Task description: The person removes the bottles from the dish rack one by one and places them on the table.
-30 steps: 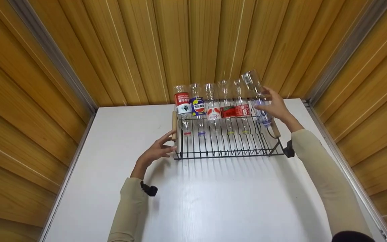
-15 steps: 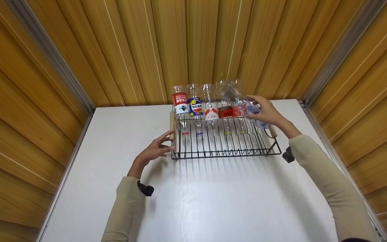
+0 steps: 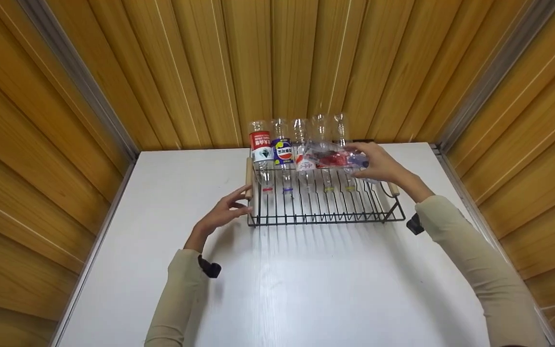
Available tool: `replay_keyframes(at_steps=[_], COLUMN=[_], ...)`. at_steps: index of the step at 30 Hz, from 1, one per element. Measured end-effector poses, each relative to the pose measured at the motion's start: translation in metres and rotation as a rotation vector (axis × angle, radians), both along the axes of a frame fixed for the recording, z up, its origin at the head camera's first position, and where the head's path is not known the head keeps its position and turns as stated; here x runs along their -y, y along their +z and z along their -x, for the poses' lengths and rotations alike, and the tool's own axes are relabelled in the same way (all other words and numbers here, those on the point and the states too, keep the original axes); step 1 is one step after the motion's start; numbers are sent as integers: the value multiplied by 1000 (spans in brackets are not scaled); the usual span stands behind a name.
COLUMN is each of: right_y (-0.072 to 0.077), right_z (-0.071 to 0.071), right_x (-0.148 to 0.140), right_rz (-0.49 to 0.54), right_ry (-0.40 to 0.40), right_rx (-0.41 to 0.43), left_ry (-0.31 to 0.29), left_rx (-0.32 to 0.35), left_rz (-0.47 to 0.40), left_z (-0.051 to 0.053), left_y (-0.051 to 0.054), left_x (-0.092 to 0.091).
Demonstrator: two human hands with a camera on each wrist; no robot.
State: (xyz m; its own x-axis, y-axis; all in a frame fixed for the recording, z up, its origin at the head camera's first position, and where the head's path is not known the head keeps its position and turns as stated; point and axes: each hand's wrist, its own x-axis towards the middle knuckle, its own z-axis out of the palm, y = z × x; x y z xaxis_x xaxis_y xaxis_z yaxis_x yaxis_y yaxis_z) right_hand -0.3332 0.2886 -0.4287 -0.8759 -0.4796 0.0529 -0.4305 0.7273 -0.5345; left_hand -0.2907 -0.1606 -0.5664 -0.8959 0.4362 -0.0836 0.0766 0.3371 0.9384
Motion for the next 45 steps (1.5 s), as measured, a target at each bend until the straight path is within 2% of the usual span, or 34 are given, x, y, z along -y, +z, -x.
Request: replay_keyframes(at_steps=[5, 7, 10, 14, 21, 25, 30, 34, 41, 45], right_y=[4, 5, 5, 4, 10, 10, 9, 9, 7, 4], right_z=[-3, -5, -8, -13, -18, -20, -23, -25, -31, -39], right_x=[2, 4, 7, 14, 31, 43, 53, 58, 68, 73], right_rz=[-1, -7, -19, -18, -39, -60, -171, -227, -223, -276], right_ry=[24, 34, 52, 69, 134, 179, 210, 214, 214, 243], right_rx=[-15, -30, -58, -65, -88, -125, -203, -209, -191, -244], left_ry=[-17, 0, 58, 114, 144, 121, 52, 9, -10, -40], left_rx=[-21, -35, -65, -128, -230, -293, -356, -375, -410, -463], left_rz=[26, 43, 72, 69, 20, 0, 35, 85, 173, 261], left_z=[2, 3, 4, 4, 2, 0, -4, -5, -9, -12], left_y=[10, 16, 25, 38, 66, 79, 90, 93, 96, 96], left_x=[3, 6, 10, 14, 1, -13, -31, -42, -57, -68])
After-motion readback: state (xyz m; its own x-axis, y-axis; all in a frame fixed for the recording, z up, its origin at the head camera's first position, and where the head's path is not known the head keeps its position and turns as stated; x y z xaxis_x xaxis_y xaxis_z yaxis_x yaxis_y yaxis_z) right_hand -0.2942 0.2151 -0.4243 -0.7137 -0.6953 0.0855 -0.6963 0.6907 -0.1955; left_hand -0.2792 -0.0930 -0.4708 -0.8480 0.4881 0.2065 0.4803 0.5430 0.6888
